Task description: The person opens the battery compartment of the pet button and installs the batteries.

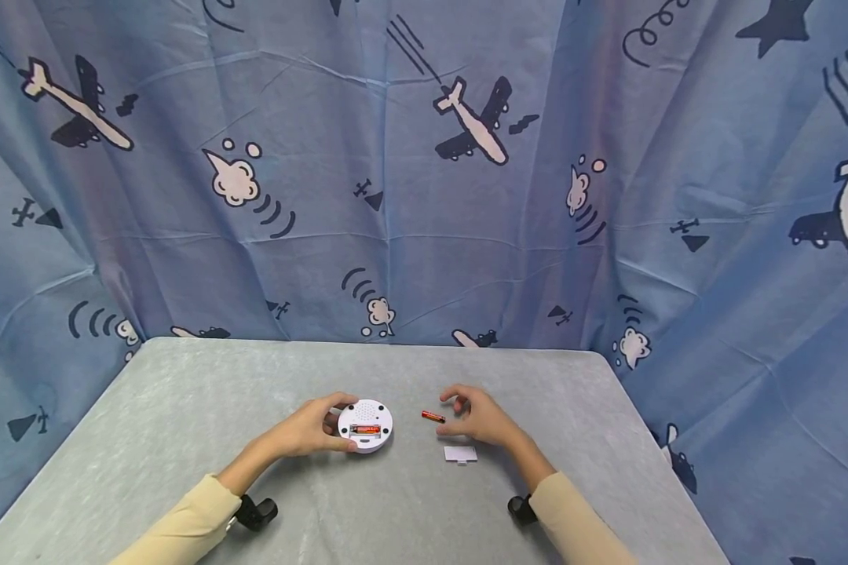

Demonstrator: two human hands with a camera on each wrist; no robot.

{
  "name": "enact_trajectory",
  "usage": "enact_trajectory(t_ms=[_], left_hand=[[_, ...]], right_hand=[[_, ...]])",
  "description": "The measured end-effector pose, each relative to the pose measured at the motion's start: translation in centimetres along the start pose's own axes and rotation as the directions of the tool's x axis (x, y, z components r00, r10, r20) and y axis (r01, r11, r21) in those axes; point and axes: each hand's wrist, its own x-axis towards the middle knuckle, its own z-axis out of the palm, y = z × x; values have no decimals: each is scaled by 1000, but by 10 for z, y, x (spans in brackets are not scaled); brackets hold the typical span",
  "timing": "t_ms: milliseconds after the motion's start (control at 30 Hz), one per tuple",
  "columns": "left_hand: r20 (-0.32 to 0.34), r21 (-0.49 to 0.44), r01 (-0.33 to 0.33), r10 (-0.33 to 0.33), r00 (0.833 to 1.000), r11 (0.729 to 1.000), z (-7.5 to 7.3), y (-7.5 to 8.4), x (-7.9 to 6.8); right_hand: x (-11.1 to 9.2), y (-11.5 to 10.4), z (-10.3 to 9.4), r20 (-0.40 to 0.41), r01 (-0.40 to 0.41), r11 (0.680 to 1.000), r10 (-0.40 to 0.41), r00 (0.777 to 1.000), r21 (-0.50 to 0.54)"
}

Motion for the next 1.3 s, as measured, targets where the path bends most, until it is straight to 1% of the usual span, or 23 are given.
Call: enact_trajectory(t_ms=[133,300,500,667,867,1067,1233,1300], left_hand=[[2,0,4,-4,1000,1000,-1,0,0],[8,0,12,-12,1000,1000,-1,1,-1],[5,0,11,-11,1000,1000,-1,1,-2],[5,-10,8,-8,1000,1000,0,2,-3],[7,3,-17,17,1000,1000,-1,4,-4],[1,13,8,-8,1000,1000,0,3,-3],[0,36,14,-14,1000,999,0,1,-1],[0,28,9,-9,1000,1000,0,1,-1]], right_hand=[[0,2,3,-39,-12,997,9,999,-71],[1,4,8,-70,2,993,-10,997,-115],[3,4,12,-73,16,990,-26,997,-140],[5,3,14,-77,11,985,-24,997,-170],[6,3,16,-92,7,986,-23,995,-169],[6,3,16,-103,17,987,-34,994,-159],[5,4,12,-116,21,993,-35,993,-120],[4,4,11,-110,29,994,-41,993,-102]])
